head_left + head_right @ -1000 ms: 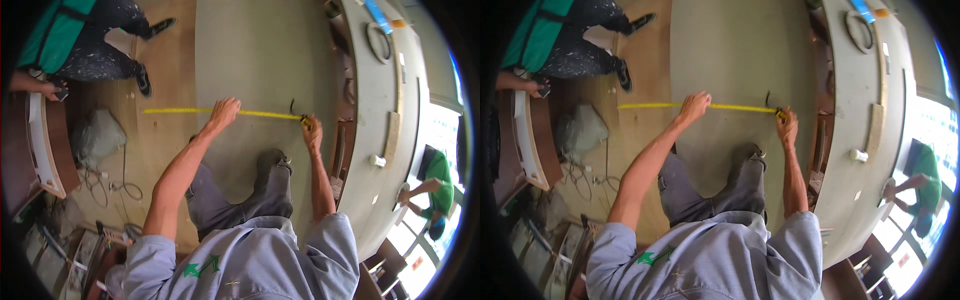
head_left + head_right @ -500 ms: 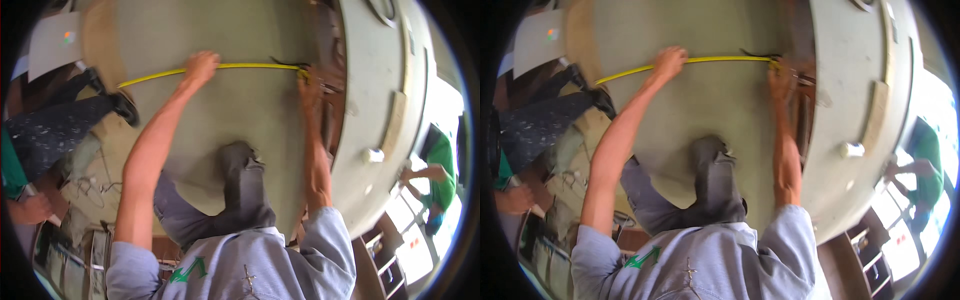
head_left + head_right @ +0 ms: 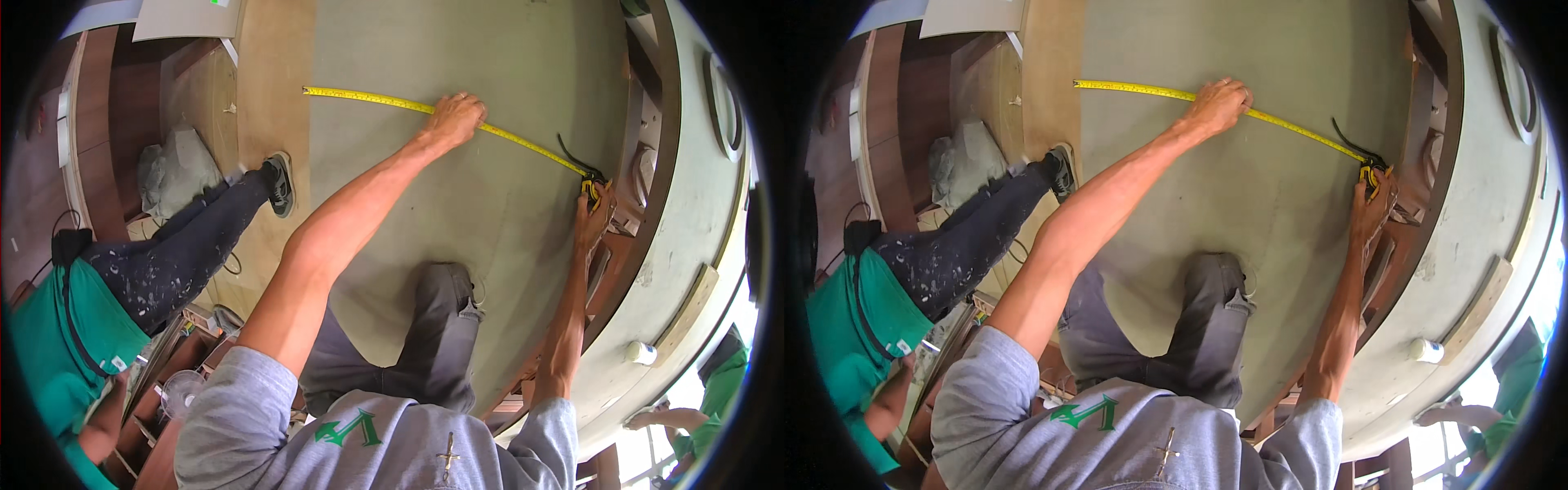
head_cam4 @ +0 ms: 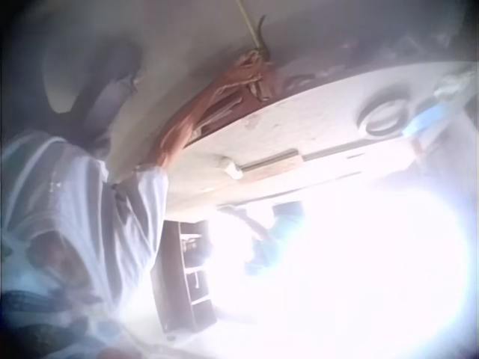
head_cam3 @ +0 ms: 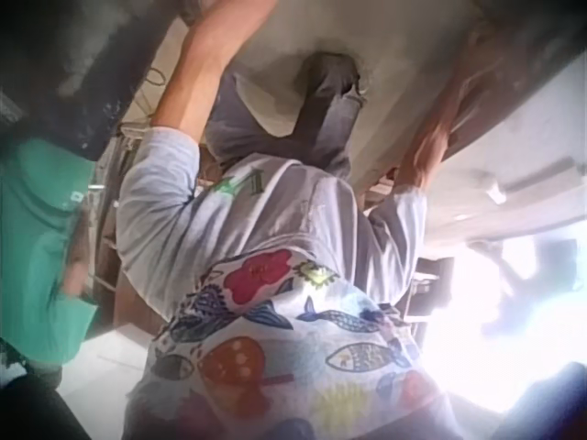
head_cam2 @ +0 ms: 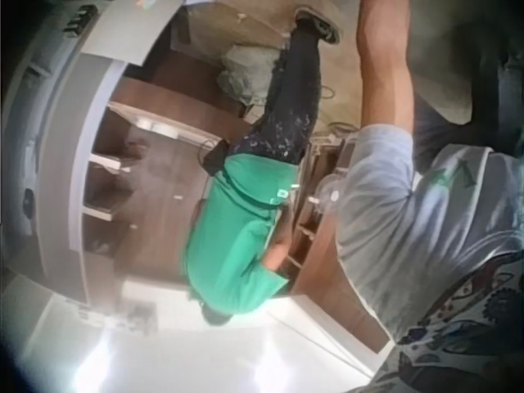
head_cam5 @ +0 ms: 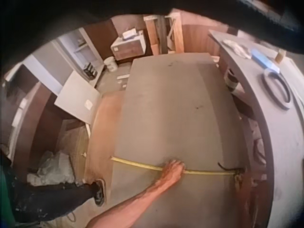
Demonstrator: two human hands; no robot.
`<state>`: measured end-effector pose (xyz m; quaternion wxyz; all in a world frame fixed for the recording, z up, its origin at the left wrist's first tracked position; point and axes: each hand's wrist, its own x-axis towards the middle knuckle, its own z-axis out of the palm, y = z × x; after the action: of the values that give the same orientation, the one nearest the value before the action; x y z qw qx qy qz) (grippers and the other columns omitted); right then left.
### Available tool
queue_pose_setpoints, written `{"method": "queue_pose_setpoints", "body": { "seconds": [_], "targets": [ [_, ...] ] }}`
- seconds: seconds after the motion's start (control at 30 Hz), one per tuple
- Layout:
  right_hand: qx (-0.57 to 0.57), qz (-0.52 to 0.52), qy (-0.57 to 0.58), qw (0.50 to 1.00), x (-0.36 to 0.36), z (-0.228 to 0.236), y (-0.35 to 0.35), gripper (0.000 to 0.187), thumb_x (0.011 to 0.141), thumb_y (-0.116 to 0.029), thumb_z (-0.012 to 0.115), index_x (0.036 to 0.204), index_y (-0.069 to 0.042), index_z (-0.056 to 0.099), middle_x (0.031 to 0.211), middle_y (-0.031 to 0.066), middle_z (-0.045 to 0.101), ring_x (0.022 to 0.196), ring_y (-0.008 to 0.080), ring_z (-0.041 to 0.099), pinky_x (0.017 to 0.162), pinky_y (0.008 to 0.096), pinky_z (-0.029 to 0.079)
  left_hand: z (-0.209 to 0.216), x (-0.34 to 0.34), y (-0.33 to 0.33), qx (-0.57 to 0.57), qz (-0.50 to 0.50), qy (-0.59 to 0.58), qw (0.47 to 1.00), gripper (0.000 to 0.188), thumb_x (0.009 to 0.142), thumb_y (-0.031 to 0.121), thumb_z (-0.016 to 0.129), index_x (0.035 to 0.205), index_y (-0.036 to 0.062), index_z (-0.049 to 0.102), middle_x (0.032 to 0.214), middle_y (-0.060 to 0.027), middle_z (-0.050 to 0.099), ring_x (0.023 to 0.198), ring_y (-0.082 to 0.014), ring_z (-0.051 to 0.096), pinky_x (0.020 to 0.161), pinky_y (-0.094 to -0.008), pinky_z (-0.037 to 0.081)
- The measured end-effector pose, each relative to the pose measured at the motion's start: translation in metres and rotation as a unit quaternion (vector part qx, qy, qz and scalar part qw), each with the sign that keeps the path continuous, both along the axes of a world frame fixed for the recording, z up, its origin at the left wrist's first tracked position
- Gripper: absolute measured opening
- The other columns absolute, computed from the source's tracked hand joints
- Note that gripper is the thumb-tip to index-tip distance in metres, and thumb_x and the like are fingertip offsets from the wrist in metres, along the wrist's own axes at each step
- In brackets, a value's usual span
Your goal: The person uses a measuring tape to measure the width and length of a large board, marking several points with a pencil.
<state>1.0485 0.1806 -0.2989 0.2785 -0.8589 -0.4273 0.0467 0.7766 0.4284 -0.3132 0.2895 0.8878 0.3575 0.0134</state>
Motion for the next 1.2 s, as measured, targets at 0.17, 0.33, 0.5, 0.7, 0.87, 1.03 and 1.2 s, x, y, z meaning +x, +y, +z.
{"method": "queue_pose_setpoints", "body": {
  "seconds": [0.17,0.33,0.5,0.7,0.87,1.03,1.2],
  "targets": [
    [0.001,0.006,-0.007,1.0,0.009,-0.001,0.005,0.035,0.087,-0.013,0.066,0.12,-0.002,0.062,0.128,0.0204,0.056,0.122,0.0366,0.053,0.105,0.0448,0.042,-0.01,0.005,0.001,0.007,0.014,-0.044,0.999,0.004,0.09,0.009,0.064,0.089,0.0067,0.066,0.099,-0.0078,0.065,0.103,-0.0306,0.06,0.086,-0.0488,0.048],
    [0.001,-0.008,-0.019,1.0,0.014,0.007,0.025,0.034,0.086,-0.012,0.067,0.119,-0.002,0.062,0.126,0.0205,0.057,0.119,0.037,0.054,0.102,0.0447,0.042,-0.015,0.013,0.016,-0.01,0.018,-0.07,0.997,0.004,0.086,0.007,0.066,0.083,0.0054,0.067,0.094,-0.0097,0.065,0.1,-0.0329,0.06,0.084,-0.0496,0.048],
    [0.035,0.003,-0.044,0.998,0.017,-0.001,0.039,0.032,0.086,-0.012,0.068,0.116,-0.002,0.063,0.125,0.02,0.058,0.117,0.0369,0.055,0.1,0.044,0.044,-0.018,0.015,0.023,0.044,0.029,-0.092,0.994,0.004,0.084,0.004,0.066,0.081,0.0055,0.067,0.088,-0.0102,0.065,0.094,-0.0328,0.061,0.08,-0.0472,0.048],
    [0.062,-0.015,-0.002,0.998,0.014,0.013,0.052,0.03,0.087,-0.011,0.068,0.114,-0.002,0.062,0.123,0.0204,0.058,0.114,0.0363,0.056,0.098,0.0435,0.046,-0.014,0.019,0.029,0.014,0.046,-0.095,0.994,0.004,0.083,0.004,0.068,0.08,0.0057,0.068,0.087,-0.009,0.066,0.092,-0.0318,0.062,0.078,-0.045,0.049],
    [0.072,0.006,-0.027,0.997,0.016,0.015,0.059,0.029,0.086,-0.009,0.069,0.113,-0.002,0.063,0.12,0.0204,0.057,0.114,0.0362,0.055,0.097,0.0444,0.046,-0.01,0.02,0.036,0.015,0.048,-0.104,0.993,0.002,0.082,0.005,0.07,0.083,0.0064,0.07,0.089,-0.0079,0.067,0.092,-0.031,0.062,0.08,-0.0441,0.05],
    [0.082,0.044,-0.063,0.994,0.021,0.005,0.066,0.03,0.085,-0.009,0.07,0.113,-0.002,0.062,0.121,0.0202,0.057,0.114,0.0363,0.055,0.098,0.0437,0.045,-0.009,0.018,0.045,-0.012,0.054,-0.103,0.993,0.001,0.083,0.006,0.07,0.083,0.0067,0.07,0.089,-0.0066,0.068,0.092,-0.0301,0.063,0.08,-0.0441,0.05],
    [0.106,0.036,-0.04,0.993,0.027,-0.003,0.063,0.031,0.084,-0.009,0.071,0.113,-0.002,0.063,0.119,0.0194,0.059,0.113,0.0355,0.055,0.1,0.0439,0.044,-0.012,0.025,0.042,0.02,0.04,-0.116,0.992,0.004,0.084,0.007,0.068,0.081,0.0076,0.07,0.089,-0.0073,0.068,0.094,-0.0302,0.063,0.078,-0.0453,0.051]
  ]
}}
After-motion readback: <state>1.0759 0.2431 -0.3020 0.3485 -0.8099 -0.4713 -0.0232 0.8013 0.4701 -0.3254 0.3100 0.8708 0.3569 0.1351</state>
